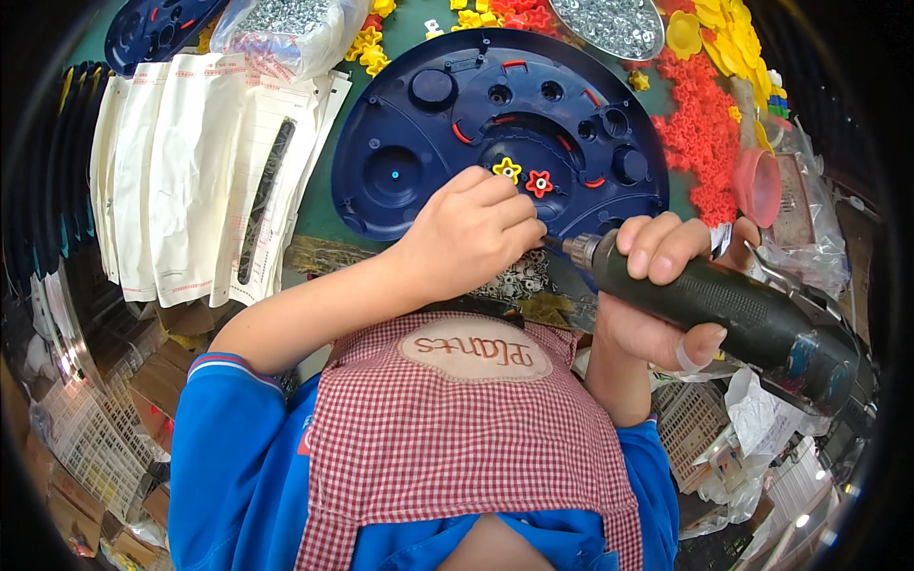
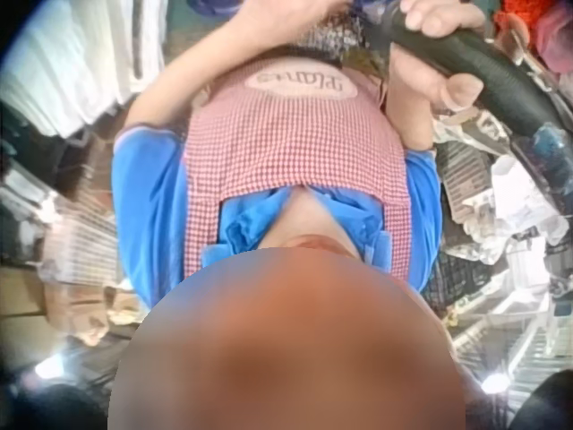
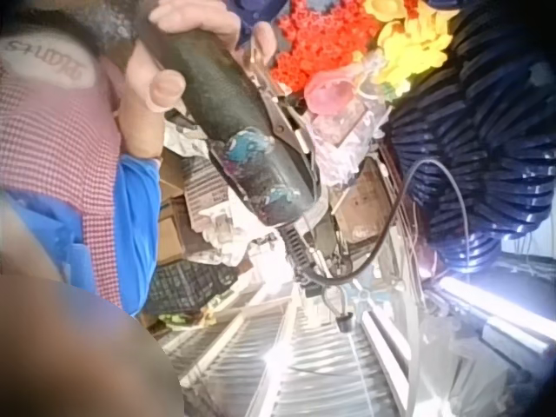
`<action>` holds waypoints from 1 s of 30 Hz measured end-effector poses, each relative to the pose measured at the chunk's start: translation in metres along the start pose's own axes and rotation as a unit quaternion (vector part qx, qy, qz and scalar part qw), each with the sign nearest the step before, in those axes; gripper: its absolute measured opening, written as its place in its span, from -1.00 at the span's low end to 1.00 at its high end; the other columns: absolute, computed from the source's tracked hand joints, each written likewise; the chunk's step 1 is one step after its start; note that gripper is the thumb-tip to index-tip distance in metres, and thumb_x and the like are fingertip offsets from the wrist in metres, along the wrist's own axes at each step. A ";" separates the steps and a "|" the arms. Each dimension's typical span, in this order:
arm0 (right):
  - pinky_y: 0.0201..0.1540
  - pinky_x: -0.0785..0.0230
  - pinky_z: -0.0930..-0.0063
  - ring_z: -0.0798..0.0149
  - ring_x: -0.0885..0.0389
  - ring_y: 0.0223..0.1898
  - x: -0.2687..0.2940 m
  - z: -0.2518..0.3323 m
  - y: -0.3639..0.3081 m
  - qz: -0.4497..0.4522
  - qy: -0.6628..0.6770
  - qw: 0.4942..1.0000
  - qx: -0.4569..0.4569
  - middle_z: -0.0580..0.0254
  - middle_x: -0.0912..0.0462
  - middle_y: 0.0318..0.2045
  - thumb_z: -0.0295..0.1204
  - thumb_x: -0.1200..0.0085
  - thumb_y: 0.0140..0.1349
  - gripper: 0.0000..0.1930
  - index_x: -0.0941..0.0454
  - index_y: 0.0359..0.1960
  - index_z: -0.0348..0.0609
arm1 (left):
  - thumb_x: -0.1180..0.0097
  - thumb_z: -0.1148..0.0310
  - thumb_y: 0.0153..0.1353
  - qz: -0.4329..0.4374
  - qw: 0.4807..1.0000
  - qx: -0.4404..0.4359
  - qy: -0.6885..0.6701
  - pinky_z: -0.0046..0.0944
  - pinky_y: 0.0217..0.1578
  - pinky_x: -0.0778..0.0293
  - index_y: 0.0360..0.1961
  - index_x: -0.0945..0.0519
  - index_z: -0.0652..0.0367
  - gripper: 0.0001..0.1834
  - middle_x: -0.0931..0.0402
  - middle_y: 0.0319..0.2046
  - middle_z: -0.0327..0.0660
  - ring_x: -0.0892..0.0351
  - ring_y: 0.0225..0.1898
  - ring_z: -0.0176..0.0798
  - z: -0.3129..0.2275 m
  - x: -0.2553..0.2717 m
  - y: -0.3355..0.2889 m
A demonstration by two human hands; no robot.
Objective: The person solders wires to small components on a blue plastic base using a soldering iron. They repeatedly pick up wires, apply solder, and place the finished units aside. The person also handles small plastic star-shaped pieces and metal fasteners during the process.
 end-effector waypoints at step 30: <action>-0.34 -0.31 0.35 0.28 -0.44 -0.44 0.017 0.010 -0.005 -0.086 -0.109 0.990 0.025 0.18 -0.44 -0.46 0.15 -0.23 0.09 -0.03 -0.10 0.32 -0.30 | -0.02 0.24 0.36 -0.169 0.826 0.439 0.310 -0.06 0.32 -0.17 0.26 -0.44 0.16 -0.52 -0.34 0.29 0.07 -0.27 0.33 0.11 0.143 0.227 -0.173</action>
Point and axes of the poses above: each hand's wrist, its own y-axis towards the middle knuckle, its own x-axis out of the back of the hand, z = x × y, the point moved 3 cm from there along y, towards the middle knuckle
